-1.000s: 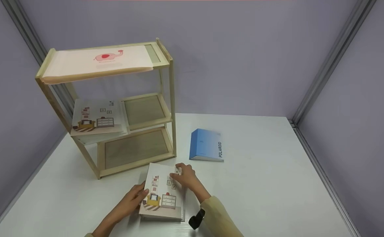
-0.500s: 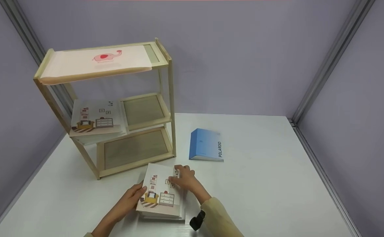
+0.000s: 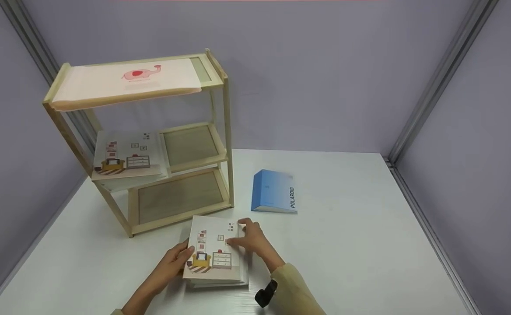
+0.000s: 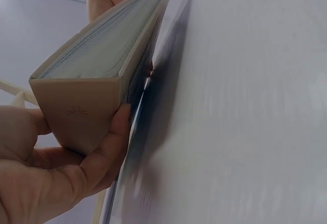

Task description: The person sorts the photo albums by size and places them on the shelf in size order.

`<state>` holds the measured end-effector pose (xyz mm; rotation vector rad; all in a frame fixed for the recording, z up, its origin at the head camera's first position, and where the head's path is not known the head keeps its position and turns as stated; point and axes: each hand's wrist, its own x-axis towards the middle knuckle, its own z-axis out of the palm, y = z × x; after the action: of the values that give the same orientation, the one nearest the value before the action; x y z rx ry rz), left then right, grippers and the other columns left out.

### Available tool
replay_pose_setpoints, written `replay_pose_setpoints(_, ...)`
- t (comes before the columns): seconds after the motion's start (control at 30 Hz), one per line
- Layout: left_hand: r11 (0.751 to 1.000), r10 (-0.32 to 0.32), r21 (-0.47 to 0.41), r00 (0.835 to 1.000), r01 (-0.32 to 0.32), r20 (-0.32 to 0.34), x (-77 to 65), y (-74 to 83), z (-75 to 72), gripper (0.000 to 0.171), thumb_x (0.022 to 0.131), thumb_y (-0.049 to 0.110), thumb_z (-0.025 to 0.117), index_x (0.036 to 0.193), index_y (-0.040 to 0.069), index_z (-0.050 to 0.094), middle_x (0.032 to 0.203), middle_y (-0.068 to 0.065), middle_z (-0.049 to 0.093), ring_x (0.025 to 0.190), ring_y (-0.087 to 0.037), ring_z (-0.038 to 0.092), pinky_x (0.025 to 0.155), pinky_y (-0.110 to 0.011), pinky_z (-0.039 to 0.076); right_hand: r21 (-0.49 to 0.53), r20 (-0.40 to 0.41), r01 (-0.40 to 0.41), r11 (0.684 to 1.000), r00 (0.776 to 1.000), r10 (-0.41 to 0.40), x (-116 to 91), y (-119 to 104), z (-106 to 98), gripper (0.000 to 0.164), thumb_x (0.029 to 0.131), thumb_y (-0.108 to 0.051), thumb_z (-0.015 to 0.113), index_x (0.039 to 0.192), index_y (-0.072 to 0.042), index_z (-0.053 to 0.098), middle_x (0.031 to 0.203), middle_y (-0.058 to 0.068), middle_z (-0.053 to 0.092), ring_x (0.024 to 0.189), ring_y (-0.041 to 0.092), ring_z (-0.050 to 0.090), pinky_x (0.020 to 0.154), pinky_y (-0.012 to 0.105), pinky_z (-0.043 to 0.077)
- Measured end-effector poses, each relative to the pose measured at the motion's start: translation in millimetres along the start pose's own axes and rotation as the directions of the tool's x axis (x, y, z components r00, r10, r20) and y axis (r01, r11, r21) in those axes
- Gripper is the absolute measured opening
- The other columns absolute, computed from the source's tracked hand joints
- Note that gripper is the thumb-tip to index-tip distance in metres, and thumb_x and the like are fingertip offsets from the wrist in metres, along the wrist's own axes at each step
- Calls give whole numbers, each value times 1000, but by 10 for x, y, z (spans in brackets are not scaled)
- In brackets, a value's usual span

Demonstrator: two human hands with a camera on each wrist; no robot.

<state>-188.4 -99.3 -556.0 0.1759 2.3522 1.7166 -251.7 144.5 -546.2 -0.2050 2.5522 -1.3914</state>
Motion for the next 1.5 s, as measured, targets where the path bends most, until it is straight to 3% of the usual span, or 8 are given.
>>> replay_pose_setpoints(0.2,1000,0,15,1000,0,-17,-13,6,6,66,97,43,42,144,0,26,143,-26,31,133,-43,29,104,-56,29,37,6,4,999,1000,-4,8,27,-4,69,75,-25,78,130,0,45,120,25,48,111,39,51,85,48,47)
replay_pose_setpoints(0.5,1000,0,14,999,0,-37,-5,-15,1,69,96,46,42,144,-1,25,144,-25,31,132,-42,31,105,-55,29,61,-17,25,998,1000,-24,-3,33,-57,68,73,-27,79,129,-4,48,124,24,47,110,40,53,87,49,47)
replay_pose_setpoints(0.6,999,30,-28,999,-31,-29,1,-10,-16,68,97,44,41,145,0,22,145,-26,29,122,-39,45,97,-49,42,61,-41,66,996,997,-63,1,8,-83,65,73,-23,79,127,-2,50,123,23,49,100,33,57,80,41,49)
replay_pose_setpoints(0.77,996,69,-61,997,-70,-22,5,15,-33,66,98,41,41,146,1,20,145,-26,28,110,-32,56,82,-35,52,58,-74,115,992,991,-111,7,-28,-117,64,72,-21,80,125,0,52,119,20,53,84,20,56,66,26,46)
replay_pose_setpoints(1.1,988,97,-121,995,-101,-38,9,64,-35,65,98,39,42,148,5,17,147,-23,25,112,-32,56,74,-27,53,105,-103,143,984,986,-132,-18,-69,-151,63,73,-22,79,127,-4,52,130,20,45,101,33,57,80,38,52)
replay_pose_setpoints(1.33,979,96,-180,995,-97,-13,21,92,-41,67,98,37,42,148,4,12,147,-23,22,110,-30,57,75,-28,54,157,-74,103,982,993,-93,-35,-78,-176,65,72,-19,80,130,-8,51,135,16,41,104,31,54,73,32,51)
replay_pose_setpoints(1.5,977,87,-192,996,-89,-18,17,128,-34,68,97,39,43,149,8,12,148,-21,22,106,-24,59,75,-30,55,186,-40,108,977,994,-102,-125,-224,-253,67,74,-14,78,132,-5,48,136,18,40,107,36,50,75,35,49)
